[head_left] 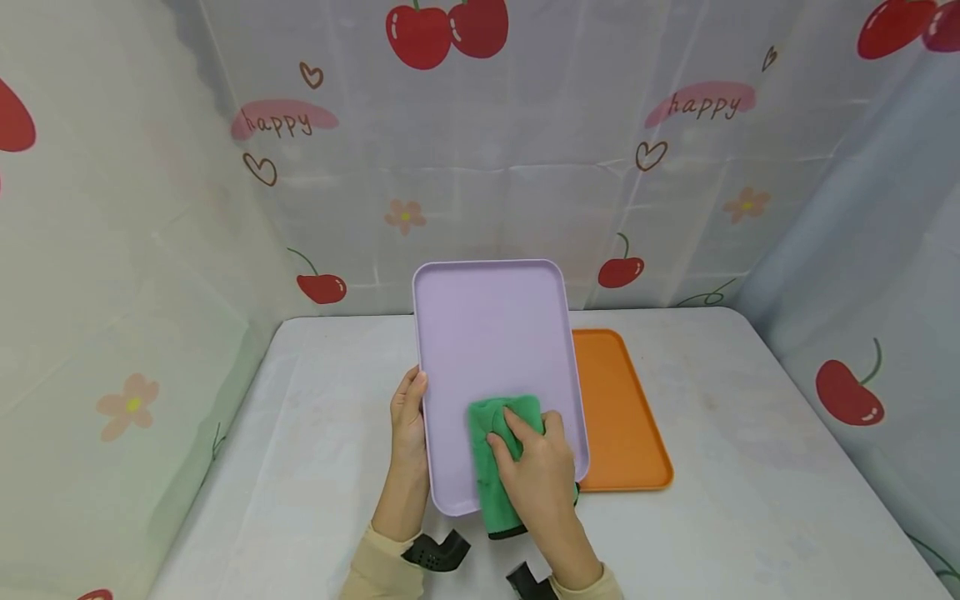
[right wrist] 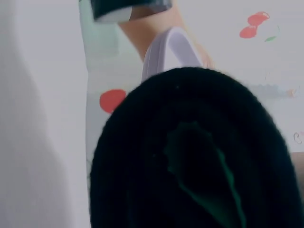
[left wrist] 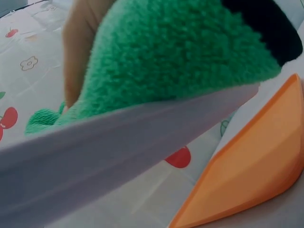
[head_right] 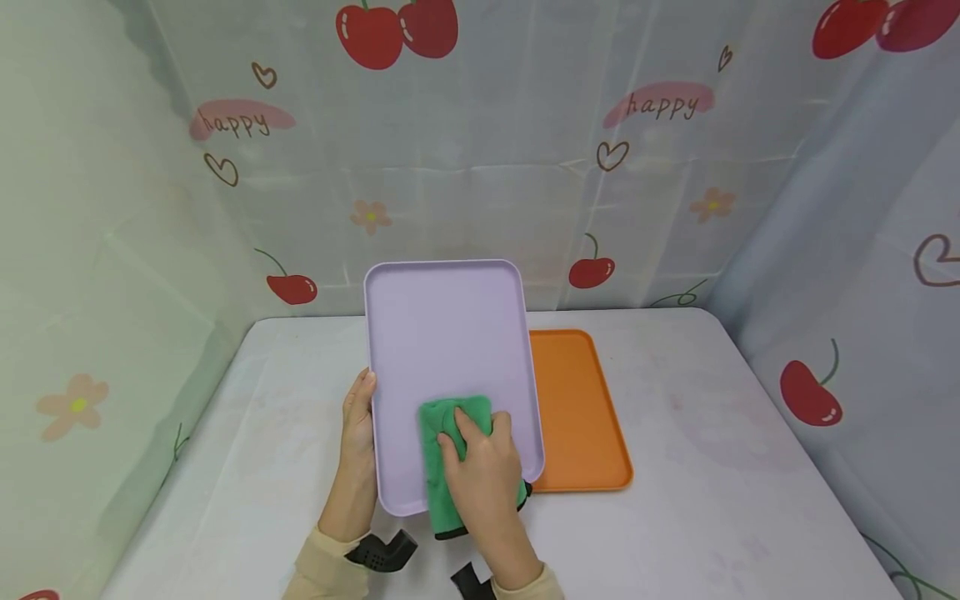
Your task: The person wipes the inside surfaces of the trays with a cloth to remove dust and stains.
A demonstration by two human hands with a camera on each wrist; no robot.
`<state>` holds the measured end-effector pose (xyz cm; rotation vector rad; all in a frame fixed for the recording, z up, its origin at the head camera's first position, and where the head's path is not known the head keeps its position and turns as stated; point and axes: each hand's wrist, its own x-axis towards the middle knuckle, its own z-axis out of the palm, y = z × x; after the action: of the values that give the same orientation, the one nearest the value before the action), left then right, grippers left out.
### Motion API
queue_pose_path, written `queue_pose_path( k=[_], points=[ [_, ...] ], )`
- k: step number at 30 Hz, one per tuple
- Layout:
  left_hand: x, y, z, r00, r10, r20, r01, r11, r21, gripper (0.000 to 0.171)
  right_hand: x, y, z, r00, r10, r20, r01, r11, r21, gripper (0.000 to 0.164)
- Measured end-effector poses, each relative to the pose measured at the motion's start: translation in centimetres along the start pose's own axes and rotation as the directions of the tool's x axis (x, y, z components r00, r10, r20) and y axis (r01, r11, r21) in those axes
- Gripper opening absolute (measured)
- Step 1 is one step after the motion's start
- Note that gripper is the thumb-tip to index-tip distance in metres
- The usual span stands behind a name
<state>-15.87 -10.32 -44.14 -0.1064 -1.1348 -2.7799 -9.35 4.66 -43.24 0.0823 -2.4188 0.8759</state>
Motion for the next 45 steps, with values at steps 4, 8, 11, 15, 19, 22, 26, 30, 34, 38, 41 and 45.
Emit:
queue_pose_path(
  k=[4, 8, 11, 15, 19, 22, 26, 30, 34, 38, 41, 45],
  points=[
    [0.1, -0.1, -0.1, 1.0, -0.011, -0.008, 0.011, 1.0, 0.009, 0.024, 0.0, -1.0, 0.3, 0.995, -0.099, -0.006, 0.099, 0.995, -0.016, 0.037],
    [0.1, -0.2, -0.2, 1.0, -0.022, 0.002, 0.022, 1.0, 0.021, 0.024, -0.3, -2.0, 0.8, 0.98, -0.2, 0.011, 0.2, 0.979, -0.027, 0.037],
    [0.1, -0.2, -0.2, 1.0, -0.027, 0.007, 0.027, 0.999, 0.027, 0.026, -0.5, -2.8, 1.0, 0.966, -0.259, 0.02, 0.259, 0.965, -0.029, 0.038],
    [0.1, -0.1, -0.2, 0.999, -0.036, 0.002, 0.036, 0.999, 0.027, 0.029, -0.6, -3.3, 1.1, 0.96, -0.281, 0.017, 0.281, 0.959, -0.032, 0.039],
    [0.1, 0.1, -0.1, 0.999, -0.044, -0.031, 0.045, 0.998, 0.038, 0.028, -0.6, -3.3, 1.1, 0.96, -0.279, 0.015, 0.279, 0.96, -0.027, 0.04],
    [0.2, 0.1, -0.1, 0.998, -0.045, -0.032, 0.046, 0.998, 0.034, 0.027, -0.6, -3.2, 1.0, 0.961, -0.276, 0.028, 0.276, 0.961, -0.021, 0.039],
    [0.2, 0.0, -0.2, 0.999, -0.038, -0.006, 0.038, 0.999, 0.011, 0.026, -0.6, -3.0, 0.8, 0.964, -0.259, 0.059, 0.26, 0.965, -0.012, 0.039],
    [0.2, -0.2, -0.2, 1.0, -0.029, -0.002, 0.03, 0.999, 0.028, 0.026, -0.5, -2.7, 0.5, 0.967, -0.245, 0.071, 0.246, 0.969, -0.003, 0.039],
    [0.1, -0.3, 0.0, 0.999, -0.037, -0.019, 0.038, 0.998, 0.052, 0.027, -0.5, -2.3, 0.2, 0.97, -0.229, 0.08, 0.23, 0.973, 0.004, 0.038],
    [0.1, -0.3, 0.1, 0.998, -0.049, -0.043, 0.051, 0.998, 0.045, 0.027, -0.5, -1.9, -0.1, 0.974, -0.213, 0.075, 0.214, 0.977, -0.006, 0.039],
    [0.0, -0.2, 0.2, 0.998, -0.051, -0.043, 0.052, 0.998, 0.019, 0.027, -0.5, -1.3, -0.4, 0.978, -0.197, 0.067, 0.199, 0.98, -0.025, 0.04],
    [0.0, 0.1, 0.2, 0.998, -0.052, -0.033, 0.052, 0.999, -0.009, 0.028, -0.5, -0.3, -1.0, 0.988, -0.14, 0.059, 0.143, 0.989, -0.044, 0.039]
  ],
)
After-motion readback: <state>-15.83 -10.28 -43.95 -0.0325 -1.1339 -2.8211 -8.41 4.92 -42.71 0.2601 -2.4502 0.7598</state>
